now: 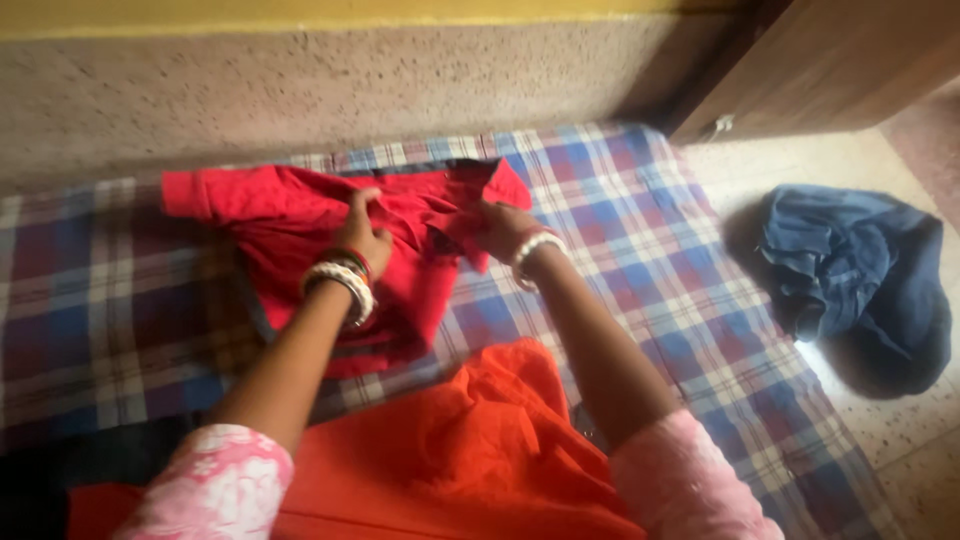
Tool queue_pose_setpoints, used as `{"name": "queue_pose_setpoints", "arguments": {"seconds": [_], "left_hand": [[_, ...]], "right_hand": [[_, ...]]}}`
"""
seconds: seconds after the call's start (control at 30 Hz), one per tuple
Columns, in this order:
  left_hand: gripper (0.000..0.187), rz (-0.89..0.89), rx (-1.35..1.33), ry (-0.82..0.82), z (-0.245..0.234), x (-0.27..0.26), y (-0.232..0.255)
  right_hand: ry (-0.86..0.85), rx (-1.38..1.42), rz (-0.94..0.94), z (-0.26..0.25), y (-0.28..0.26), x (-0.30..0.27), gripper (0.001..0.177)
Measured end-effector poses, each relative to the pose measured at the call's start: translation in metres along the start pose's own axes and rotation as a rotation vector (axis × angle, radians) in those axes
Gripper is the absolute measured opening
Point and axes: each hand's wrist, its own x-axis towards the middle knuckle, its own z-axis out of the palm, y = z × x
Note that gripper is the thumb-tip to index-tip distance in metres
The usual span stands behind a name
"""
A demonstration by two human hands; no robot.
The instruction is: The person folds a pair of light blue striped trousers on a plaid bedsheet, then places them into a red suitcase. They then fold a red and grey t-shirt on the same bedsheet.
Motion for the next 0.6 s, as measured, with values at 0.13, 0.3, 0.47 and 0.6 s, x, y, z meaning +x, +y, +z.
{"name": "queue_pose_setpoints", "arguments": {"seconds": [0.13, 0.3, 0.47, 0.6], "left_hand": [[0.081, 0.044, 0.312, -0.152, -0.089, 0.023, 0.033], [0.036, 0.106, 0.79, -0.08, -0.2, 0.026, 0.072], [0.025, 0.135, 0.647, 0.396, -0.292, 0.004, 0.119], [0.022, 0.15, 0.205, 0.705, -0.349, 0.015, 0.115]], "right_hand": [[0.196, 0.073, -0.031, -0.033, -0.006, -0.011, 0.029], [0.385, 0.187, -0.215, -0.089, -0.053, -0.009, 0.028], [0.326, 0.386, -0.245, -0.126, -0.144, -0.001, 0.037], [0.384, 0.555, -0.373, -0.169, -0.221, 0.006, 0.042]]}}
